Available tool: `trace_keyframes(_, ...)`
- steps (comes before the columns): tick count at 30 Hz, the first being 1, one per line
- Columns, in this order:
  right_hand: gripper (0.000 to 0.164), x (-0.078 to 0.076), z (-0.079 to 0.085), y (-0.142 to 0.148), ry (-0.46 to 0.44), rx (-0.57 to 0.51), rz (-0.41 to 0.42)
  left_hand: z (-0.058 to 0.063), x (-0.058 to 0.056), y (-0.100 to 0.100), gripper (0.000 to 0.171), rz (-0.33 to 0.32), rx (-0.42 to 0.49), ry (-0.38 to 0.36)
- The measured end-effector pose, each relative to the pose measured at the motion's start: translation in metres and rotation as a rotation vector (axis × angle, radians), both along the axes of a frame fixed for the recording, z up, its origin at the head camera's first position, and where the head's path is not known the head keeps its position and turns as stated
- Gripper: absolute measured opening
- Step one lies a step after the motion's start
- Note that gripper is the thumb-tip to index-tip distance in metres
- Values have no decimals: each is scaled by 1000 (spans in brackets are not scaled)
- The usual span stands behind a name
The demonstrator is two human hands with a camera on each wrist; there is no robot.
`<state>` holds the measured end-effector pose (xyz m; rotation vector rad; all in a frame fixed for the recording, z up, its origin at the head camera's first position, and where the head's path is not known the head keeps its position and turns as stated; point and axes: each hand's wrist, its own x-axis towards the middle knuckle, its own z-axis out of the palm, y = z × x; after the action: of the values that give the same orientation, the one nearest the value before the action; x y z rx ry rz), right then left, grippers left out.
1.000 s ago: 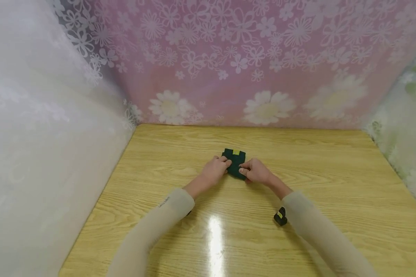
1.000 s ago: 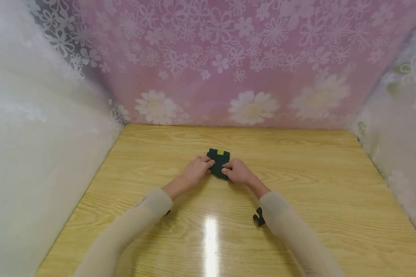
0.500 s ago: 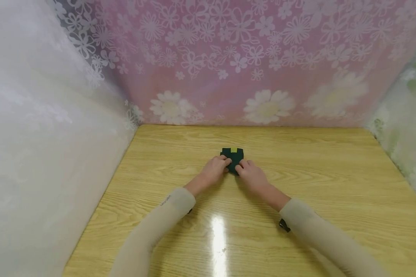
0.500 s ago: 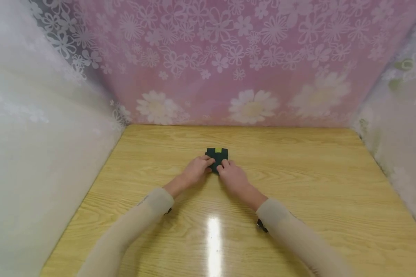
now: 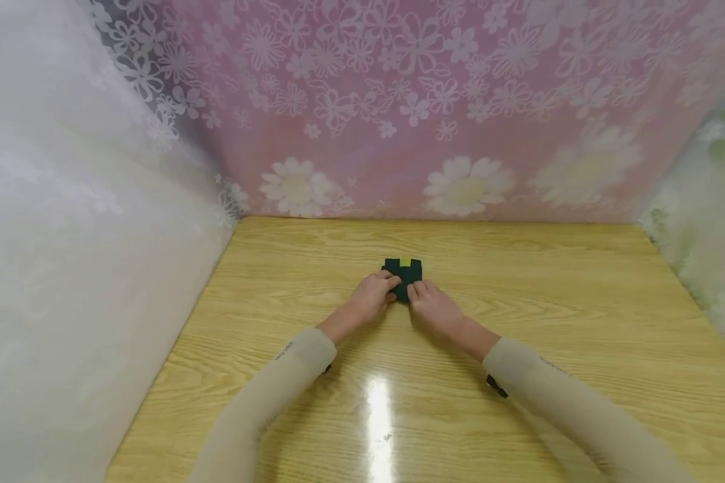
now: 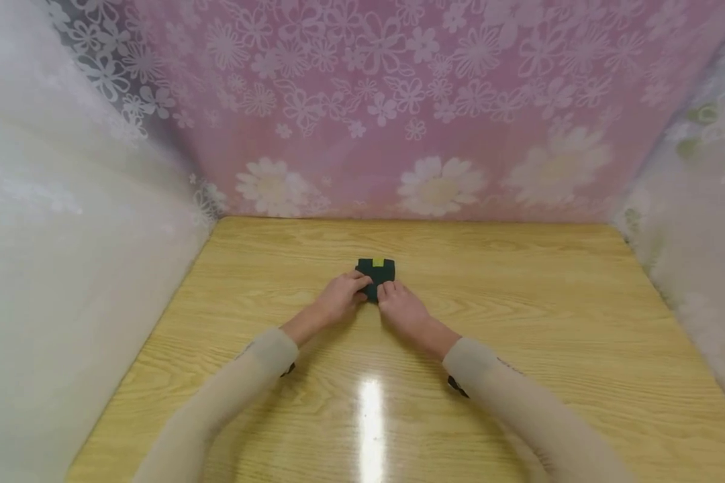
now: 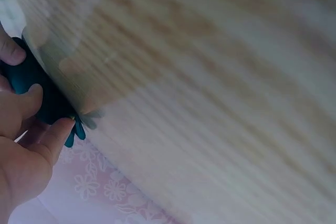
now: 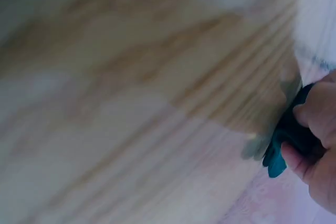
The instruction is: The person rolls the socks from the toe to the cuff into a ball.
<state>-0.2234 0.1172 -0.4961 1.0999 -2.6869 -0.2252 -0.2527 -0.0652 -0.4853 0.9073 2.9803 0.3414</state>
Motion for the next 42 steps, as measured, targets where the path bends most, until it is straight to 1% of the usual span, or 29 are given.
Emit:
trace_keyframes(1, 34, -2, -1, 1, -22, -23, 10, 0, 0, -2, 34, -3, 12, -8)
trace_keyframes(3, 29, -6, 0, 2, -98, -69, 22, 0, -1, -5, 34, -17, 42, -25)
trace_keyframes(5, 27, -11, 2, 5, -218, -134, 12, 0, -1, -8, 33, -30, 80, -52)
trace_keyframes(8, 25, -19, 7, 11, -424, -259, 10, -1, -2, -11, 32, -46, 134, -102)
trace_keyframes(11, 34, -27, 11, 18, -617, -394, 27, -1, -4, -15, 33, -48, 194, -155)
trace_keyframes(14, 40, -35, 12, 26, -783, -500, 28, -3, -5, -18, 35, -51, 235, -207)
trace_keyframes(17, 44, -40, 10, 32, -881, -562, 22, -4, -7, -20, 37, -56, 262, -258)
trace_keyframes(20, 43, -47, 9, 35, -935, -583, 41, -4, -8, -23, 38, -59, 288, -299)
trace_keyframes(21, 42, -49, 10, 35, -951, -582, 60, -4, -9, -24, 39, -58, 299, -312)
trace_keyframes(22, 40, -51, 11, 36, -972, -579, 71, -3, -9, -24, 39, -57, 313, -329)
trace_keyframes(26, 32, -60, 19, 37, -1045, -546, 130, 2, -12, -25, 37, -71, 324, -355)
trace_keyframes(29, 30, -62, 20, 36, -1063, -531, 151, 7, -13, -24, 37, -85, 313, -371)
trace_keyframes(32, 31, -61, 17, 35, -1040, -521, 154, 9, -13, -24, 36, -87, 292, -364)
trace_keyframes(34, 31, -59, 17, 34, -1013, -504, 151, 10, -11, -23, 36, -67, 263, -349)
trace_keyframes(36, 31, -58, 19, 31, -992, -476, 147, 11, -5, -20, 37, -34, 222, -324)
trace_keyframes(39, 28, -55, 23, 29, -991, -445, 114, 12, 4, -13, 40, 31, 126, -275)
trace_keyframes(41, 28, -54, 26, 29, -1001, -433, 88, 11, 9, -9, 43, 61, 93, -257)
trace_keyframes(42, 27, -53, 26, 29, -1009, -433, 73, 10, 10, -7, 43, 74, 92, -258)
